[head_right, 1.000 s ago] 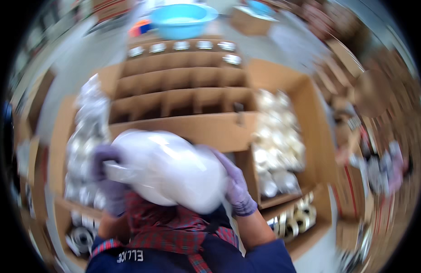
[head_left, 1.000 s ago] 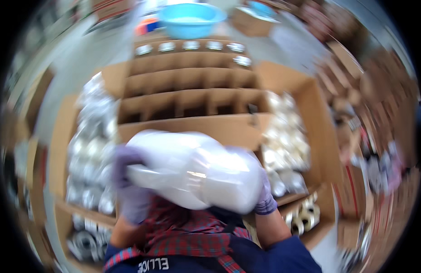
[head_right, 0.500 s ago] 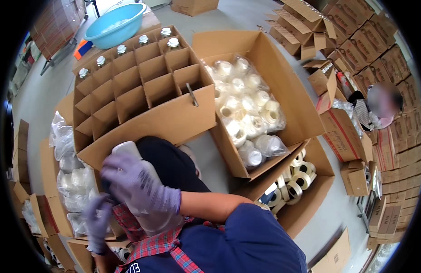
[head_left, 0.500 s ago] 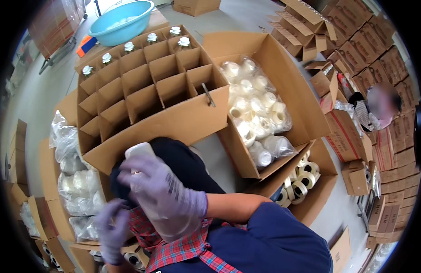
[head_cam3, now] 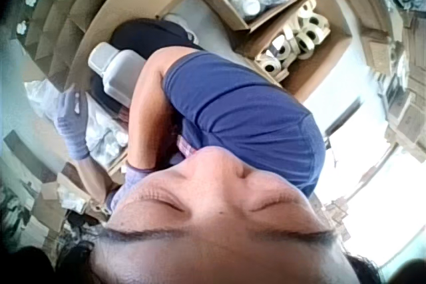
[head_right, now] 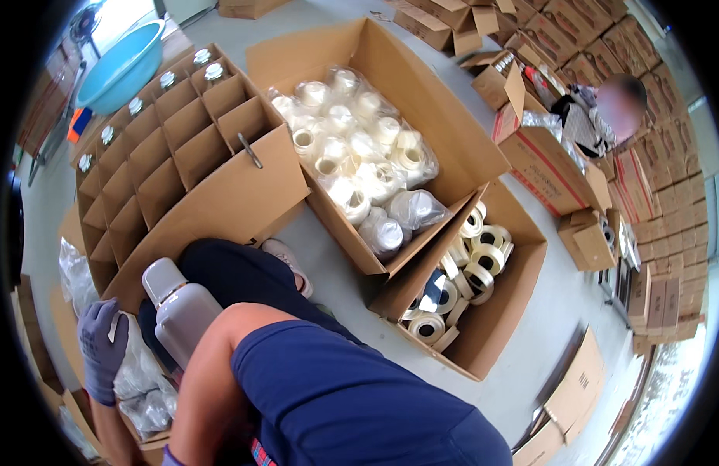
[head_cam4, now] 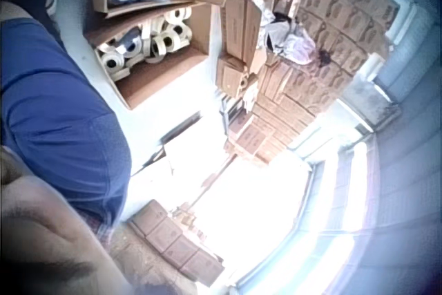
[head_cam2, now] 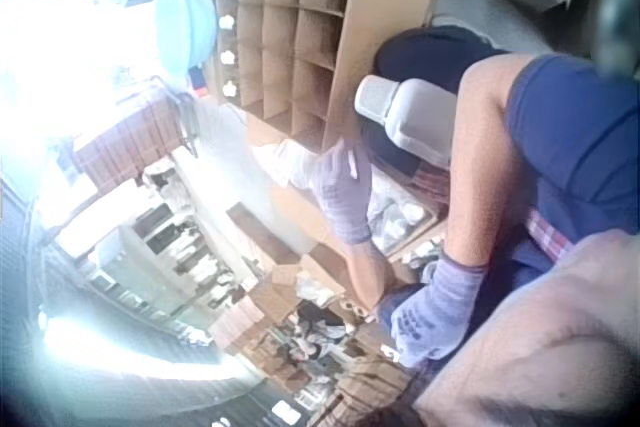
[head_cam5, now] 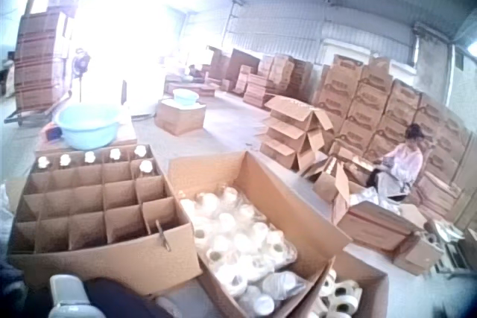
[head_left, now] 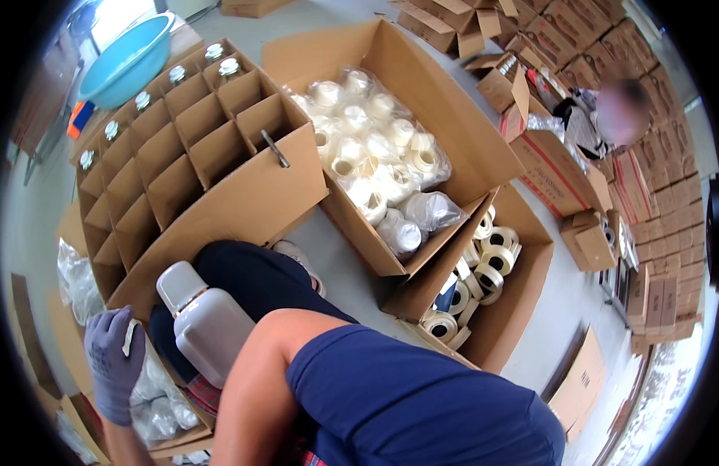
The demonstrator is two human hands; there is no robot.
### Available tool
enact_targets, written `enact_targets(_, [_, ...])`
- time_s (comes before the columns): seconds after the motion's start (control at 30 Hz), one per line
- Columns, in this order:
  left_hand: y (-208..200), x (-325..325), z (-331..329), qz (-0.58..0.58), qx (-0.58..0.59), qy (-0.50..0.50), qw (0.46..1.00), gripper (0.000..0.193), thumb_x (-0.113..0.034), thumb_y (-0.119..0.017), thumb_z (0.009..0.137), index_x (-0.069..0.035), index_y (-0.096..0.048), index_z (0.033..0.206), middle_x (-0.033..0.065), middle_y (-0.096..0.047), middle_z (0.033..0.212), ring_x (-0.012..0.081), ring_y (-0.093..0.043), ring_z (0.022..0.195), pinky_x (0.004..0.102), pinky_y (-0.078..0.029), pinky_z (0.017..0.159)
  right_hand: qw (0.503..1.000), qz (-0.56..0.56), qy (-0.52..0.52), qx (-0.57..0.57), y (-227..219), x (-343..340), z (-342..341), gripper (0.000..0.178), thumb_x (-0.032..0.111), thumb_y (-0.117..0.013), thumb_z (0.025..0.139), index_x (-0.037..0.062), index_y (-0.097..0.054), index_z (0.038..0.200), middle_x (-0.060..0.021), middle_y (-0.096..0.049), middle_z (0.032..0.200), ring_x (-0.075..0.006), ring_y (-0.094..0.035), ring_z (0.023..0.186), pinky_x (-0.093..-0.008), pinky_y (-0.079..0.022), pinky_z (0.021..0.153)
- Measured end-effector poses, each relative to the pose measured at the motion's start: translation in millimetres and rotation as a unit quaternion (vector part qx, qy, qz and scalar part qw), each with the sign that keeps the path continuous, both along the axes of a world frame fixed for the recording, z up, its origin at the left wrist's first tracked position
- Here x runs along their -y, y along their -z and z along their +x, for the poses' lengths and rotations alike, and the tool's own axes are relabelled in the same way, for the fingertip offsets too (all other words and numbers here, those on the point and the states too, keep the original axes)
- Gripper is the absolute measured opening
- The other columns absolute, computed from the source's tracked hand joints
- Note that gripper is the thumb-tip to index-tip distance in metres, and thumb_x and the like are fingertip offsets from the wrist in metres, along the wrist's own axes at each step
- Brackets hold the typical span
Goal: The person assembles white plastic containers by inserting a black rubber seal into the opening, screwing on a lid, and placing the finished unit into a plastic bag. They repeat this process for several containers, placing the bagged units into a cardboard box.
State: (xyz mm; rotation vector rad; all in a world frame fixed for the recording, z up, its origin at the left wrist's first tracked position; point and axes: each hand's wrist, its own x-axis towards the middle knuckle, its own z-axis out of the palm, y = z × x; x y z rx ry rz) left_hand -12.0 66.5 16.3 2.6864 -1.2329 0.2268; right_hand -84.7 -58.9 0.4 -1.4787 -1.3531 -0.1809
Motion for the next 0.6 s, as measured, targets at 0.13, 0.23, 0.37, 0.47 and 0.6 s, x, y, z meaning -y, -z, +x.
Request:
enact_targets(0.13, [9,-2,-31,-0.134,0.032,-0.049,0.989,0.025,-0.002,-0.065,0.082,0.003,-0.067,0.107,0.0192,-0.068,0.102,0.0378,-0.064,0.097,0.0439,-0.049,0.088,0.974,0.056,-0.22,-0.023,-1,46,-53,0.022,0.023,-0.073,0.078,0.0048,-0.065,0.089,-0.016,-0.067,0.089,-0.0369,-0.064,0.084,-0.0465,-0.051,0.079])
enact_targets(0.23, [37,-13,-47,-0.153,-0.038,-0.051,0.986,0.021,0.001,-0.063,0.082,0.003,-0.066,0.103,0.019,-0.067,0.1,0.0377,-0.064,0.093,0.0444,-0.049,0.086,0.972,0.116,-0.105,-0.177,51,131,-45,0.018,0.018,-0.073,0.078,0.0076,-0.068,0.091,-0.0141,-0.066,0.085,-0.0358,-0.064,0.08,-0.0443,-0.051,0.075])
enact_targets(0.37, [47,-39,-64,-0.063,-0.117,-0.103,0.986,0.019,0.002,-0.064,0.079,0.001,-0.067,0.098,0.0163,-0.068,0.095,0.0343,-0.064,0.088,0.0432,-0.05,0.082,0.751,0.012,0.598,-0.279,156,327,-37,0.04,0.012,-0.069,0.083,0.0089,-0.065,0.123,-0.0189,-0.067,0.106,-0.033,-0.066,0.093,-0.0398,-0.055,0.082])
enact_targets(0.47, [44,-38,-53,-0.065,-0.139,-0.097,0.983,0.021,0.003,-0.064,0.078,0.001,-0.068,0.099,0.0161,-0.069,0.094,0.0335,-0.066,0.088,0.0417,-0.051,0.082,0.526,-0.329,0.767,-0.163,230,436,-26,0.061,0.022,-0.071,0.081,0.0166,-0.057,0.139,-0.0189,-0.049,0.144,-0.0404,-0.044,0.133,-0.0511,-0.037,0.11])
enact_targets(0.6, [46,7,-27,-0.079,-0.11,-0.039,0.99,0.024,0.0,-0.068,0.074,-0.001,-0.069,0.098,0.0151,-0.069,0.091,0.0351,-0.066,0.087,0.0433,-0.052,0.08,0.567,-0.538,0.596,-0.182,283,452,15,0.068,0.03,-0.073,0.077,0.0239,-0.054,0.143,-0.0139,-0.043,0.15,-0.04,-0.035,0.141,-0.0537,-0.027,0.117])
